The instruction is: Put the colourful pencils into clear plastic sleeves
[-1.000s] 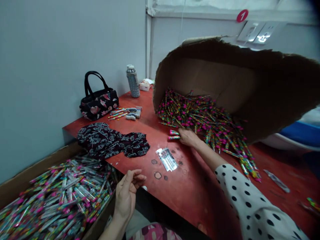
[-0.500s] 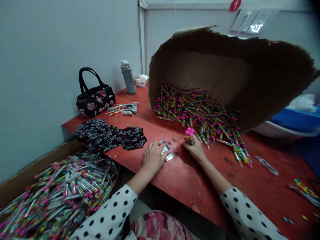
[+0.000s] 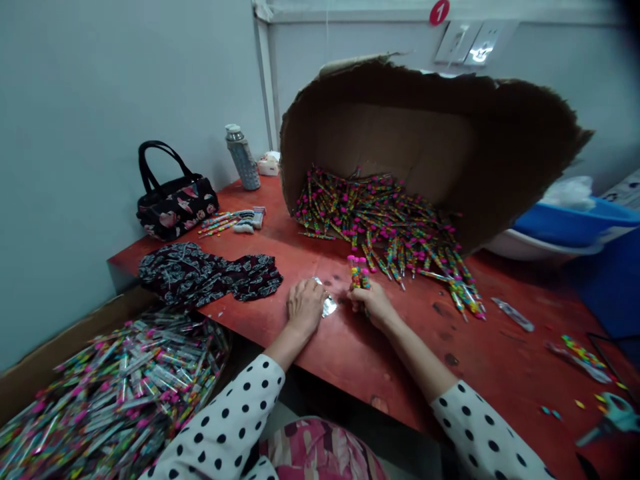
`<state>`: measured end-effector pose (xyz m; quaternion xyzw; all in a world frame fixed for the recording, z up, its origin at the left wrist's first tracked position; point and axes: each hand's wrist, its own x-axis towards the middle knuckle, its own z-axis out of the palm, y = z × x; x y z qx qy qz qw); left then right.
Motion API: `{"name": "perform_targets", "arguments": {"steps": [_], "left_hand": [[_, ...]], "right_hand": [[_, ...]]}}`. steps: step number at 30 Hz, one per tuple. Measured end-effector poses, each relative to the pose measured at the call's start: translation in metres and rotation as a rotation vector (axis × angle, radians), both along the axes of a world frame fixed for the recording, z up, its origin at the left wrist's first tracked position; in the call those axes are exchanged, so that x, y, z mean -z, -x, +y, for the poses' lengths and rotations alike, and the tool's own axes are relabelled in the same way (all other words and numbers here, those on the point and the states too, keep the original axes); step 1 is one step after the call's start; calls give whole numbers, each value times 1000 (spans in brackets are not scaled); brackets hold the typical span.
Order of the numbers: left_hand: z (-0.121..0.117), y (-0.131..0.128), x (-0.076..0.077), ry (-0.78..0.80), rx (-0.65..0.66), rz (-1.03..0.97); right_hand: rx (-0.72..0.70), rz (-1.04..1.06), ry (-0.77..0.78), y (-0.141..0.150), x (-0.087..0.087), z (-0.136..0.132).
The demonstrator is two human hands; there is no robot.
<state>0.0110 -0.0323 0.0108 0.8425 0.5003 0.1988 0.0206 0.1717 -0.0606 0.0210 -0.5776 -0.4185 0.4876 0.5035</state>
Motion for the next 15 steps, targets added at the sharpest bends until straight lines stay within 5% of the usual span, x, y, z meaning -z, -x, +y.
{"name": "perform_targets", "arguments": {"steps": [8, 15], "left_hand": [[0, 3, 8, 46, 73, -158], [-15, 7, -9, -102, 258, -302]], "right_hand": [[47, 90, 41, 2, -2, -16], [28, 174, 111, 10, -6, -5]]}}
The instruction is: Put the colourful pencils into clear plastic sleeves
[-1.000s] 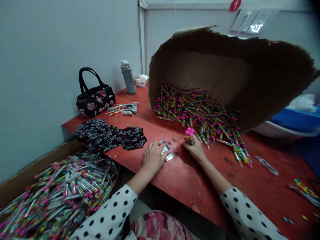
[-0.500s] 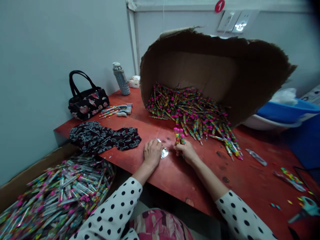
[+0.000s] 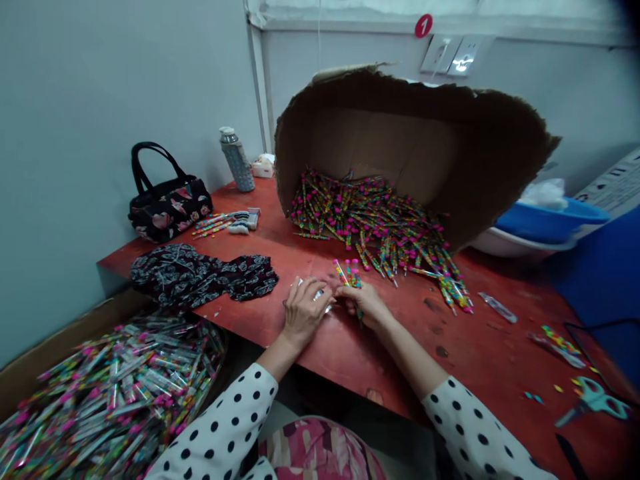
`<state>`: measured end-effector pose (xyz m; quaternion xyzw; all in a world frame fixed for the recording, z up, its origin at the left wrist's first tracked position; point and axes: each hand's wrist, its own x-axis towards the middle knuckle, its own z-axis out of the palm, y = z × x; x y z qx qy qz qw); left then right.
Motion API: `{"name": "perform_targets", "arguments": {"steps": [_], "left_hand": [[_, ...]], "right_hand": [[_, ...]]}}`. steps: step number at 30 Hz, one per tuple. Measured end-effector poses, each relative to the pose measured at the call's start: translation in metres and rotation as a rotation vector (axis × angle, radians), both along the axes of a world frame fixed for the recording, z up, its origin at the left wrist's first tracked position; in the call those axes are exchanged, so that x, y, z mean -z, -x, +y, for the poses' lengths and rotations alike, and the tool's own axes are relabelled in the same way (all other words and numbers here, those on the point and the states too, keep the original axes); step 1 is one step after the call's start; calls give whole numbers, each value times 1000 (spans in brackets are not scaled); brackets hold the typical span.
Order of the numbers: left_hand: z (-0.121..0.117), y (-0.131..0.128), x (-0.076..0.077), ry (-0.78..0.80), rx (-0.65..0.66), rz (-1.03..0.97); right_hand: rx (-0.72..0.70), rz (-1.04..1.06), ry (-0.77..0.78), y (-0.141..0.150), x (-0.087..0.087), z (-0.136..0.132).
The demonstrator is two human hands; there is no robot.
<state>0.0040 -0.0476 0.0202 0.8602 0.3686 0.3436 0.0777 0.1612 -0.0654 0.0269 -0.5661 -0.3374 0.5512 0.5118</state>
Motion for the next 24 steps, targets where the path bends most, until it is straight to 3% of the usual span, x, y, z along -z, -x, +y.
{"name": "perform_targets", "arguments": {"steps": [2, 5, 9, 13, 15, 18, 21, 24], "left_hand": [[-5, 0, -3, 25, 69, -67], [-9, -1, -4, 223, 92, -260], [-11, -3, 0, 717, -2, -629], [-13, -8, 4, 1145, 112, -752], [-14, -11, 3, 1246, 125, -780], [-17, -13, -3, 1364, 30, -883], [-17, -13, -9, 1517, -83, -1088], [-16, -13, -12, 1628, -114, -1329]], "right_hand": [[-20, 36, 14, 3, -3, 2], [4, 61, -3, 4, -8, 3], [38, 64, -38, 3, -15, 2], [44, -5, -79, 5, -19, 2], [47, -57, -102, 6, -20, 1], [39, -130, -129, 3, -20, -8], [7, -211, -116, -1, -19, -33], [-6, -302, -97, 0, -16, -67]]}}
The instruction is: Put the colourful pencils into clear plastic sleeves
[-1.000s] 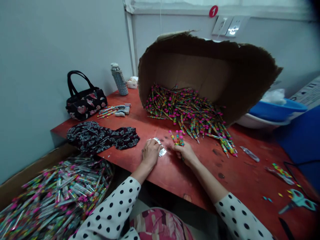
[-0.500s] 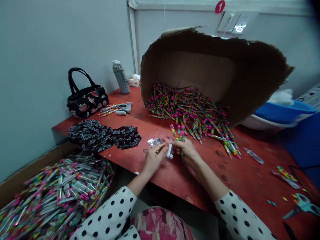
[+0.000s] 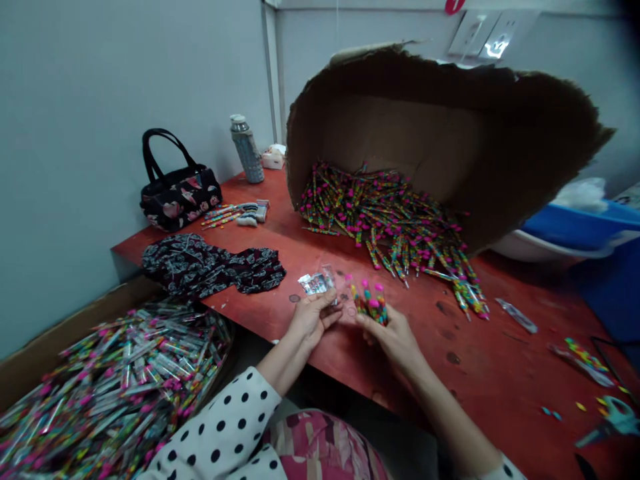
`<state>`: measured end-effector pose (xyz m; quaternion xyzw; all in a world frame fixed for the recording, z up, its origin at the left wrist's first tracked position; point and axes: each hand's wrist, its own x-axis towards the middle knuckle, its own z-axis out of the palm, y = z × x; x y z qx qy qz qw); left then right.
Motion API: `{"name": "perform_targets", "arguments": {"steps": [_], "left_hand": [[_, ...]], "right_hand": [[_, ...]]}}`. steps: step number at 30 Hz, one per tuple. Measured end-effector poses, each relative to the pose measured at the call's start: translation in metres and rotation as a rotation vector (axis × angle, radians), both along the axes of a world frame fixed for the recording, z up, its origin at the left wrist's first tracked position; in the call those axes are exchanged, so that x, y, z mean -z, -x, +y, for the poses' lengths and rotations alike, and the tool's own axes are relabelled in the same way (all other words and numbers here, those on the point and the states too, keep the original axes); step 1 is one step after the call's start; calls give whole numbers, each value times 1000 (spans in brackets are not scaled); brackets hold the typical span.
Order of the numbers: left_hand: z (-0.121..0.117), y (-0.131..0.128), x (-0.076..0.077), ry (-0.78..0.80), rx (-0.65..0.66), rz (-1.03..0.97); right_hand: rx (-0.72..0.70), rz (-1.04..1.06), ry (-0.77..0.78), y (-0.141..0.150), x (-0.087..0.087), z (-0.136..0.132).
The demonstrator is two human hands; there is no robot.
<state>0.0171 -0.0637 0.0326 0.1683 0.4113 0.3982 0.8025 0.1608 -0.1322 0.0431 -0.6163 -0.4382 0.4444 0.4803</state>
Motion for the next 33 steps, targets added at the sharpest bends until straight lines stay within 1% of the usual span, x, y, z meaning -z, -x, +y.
{"name": "perform_targets", "arguments": {"steps": [3, 5, 10, 13, 15, 20, 23, 26, 28, 30, 32, 33], "left_hand": [[0, -4, -2, 82, -85, -118], [-2, -9, -5, 109, -119, -148], [-8, -18, -11, 108, -115, -184], [-11, -19, -11, 56, -114, -208], [-13, -19, -10, 5, -113, -197], [-29, -24, -9, -125, -107, -75], [-42, -31, -7, -198, -49, -53], [-47, -31, -7, -227, 0, -38], [-46, -27, -8, -232, -19, -47], [-44, -21, -10, -237, -76, -67], [-44, -17, -11, -240, -133, -77], [-45, -15, -11, -238, -140, -76]], "right_hand": [[-11, -51, 67, 7, 3, -29], [-23, -81, 87, 13, 5, -40], [7, -164, 67, 17, 15, -45], [46, -190, 51, 17, 21, -45], [70, -182, 34, 18, 22, -46], [144, -90, 0, 22, 14, -46], [168, 24, 25, 21, 10, -40], [140, 173, 36, 20, 11, -34], [80, 281, 47, 21, 12, -33], [30, 369, 75, 24, 13, -34], [36, 401, 97, 27, 14, -35], [55, 403, 100, 29, 14, -35]]}}
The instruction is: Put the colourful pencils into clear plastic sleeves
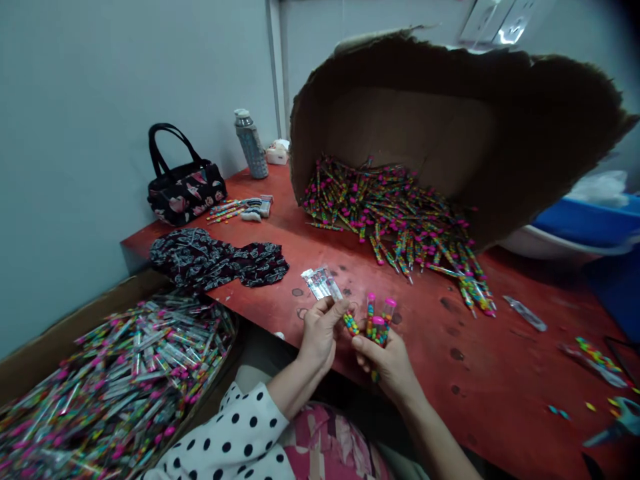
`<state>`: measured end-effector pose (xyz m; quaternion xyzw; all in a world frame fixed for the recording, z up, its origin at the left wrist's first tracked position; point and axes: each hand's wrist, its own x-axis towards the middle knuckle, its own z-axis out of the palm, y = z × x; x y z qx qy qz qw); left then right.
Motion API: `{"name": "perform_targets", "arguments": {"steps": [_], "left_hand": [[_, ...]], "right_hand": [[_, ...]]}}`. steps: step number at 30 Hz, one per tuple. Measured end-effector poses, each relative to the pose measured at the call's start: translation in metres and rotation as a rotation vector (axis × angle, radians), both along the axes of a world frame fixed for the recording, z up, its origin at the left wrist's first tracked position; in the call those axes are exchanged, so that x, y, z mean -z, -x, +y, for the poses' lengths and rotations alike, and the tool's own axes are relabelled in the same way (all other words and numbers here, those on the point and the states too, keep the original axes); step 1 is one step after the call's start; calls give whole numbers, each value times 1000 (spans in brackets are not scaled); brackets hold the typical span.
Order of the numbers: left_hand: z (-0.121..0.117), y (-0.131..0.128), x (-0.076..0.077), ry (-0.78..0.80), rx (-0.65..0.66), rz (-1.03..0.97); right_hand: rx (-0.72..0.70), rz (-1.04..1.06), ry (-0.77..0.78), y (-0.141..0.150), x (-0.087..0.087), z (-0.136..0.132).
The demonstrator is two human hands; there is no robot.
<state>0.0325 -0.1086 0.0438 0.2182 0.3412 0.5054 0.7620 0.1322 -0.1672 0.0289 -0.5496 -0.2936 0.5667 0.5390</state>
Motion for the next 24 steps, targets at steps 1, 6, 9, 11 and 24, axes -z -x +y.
{"name": "perform_targets", "arguments": {"steps": [1, 6, 9, 11, 24], "left_hand": [[-2, 0, 0, 5, 11, 1], [-11, 2, -5, 9, 90, -5], [-9, 26, -10, 5, -55, 10], [-7, 56, -9, -11, -268, 25], [48, 37, 20, -934, -21, 1416]], "right_hand": [[21, -1, 0, 2, 0, 1], [28, 8, -41, 11, -7, 10], [2, 12, -24, 15, -10, 14], [-11, -5, -14, 15, -10, 15], [13, -167, -6, -3, -7, 10]]}}
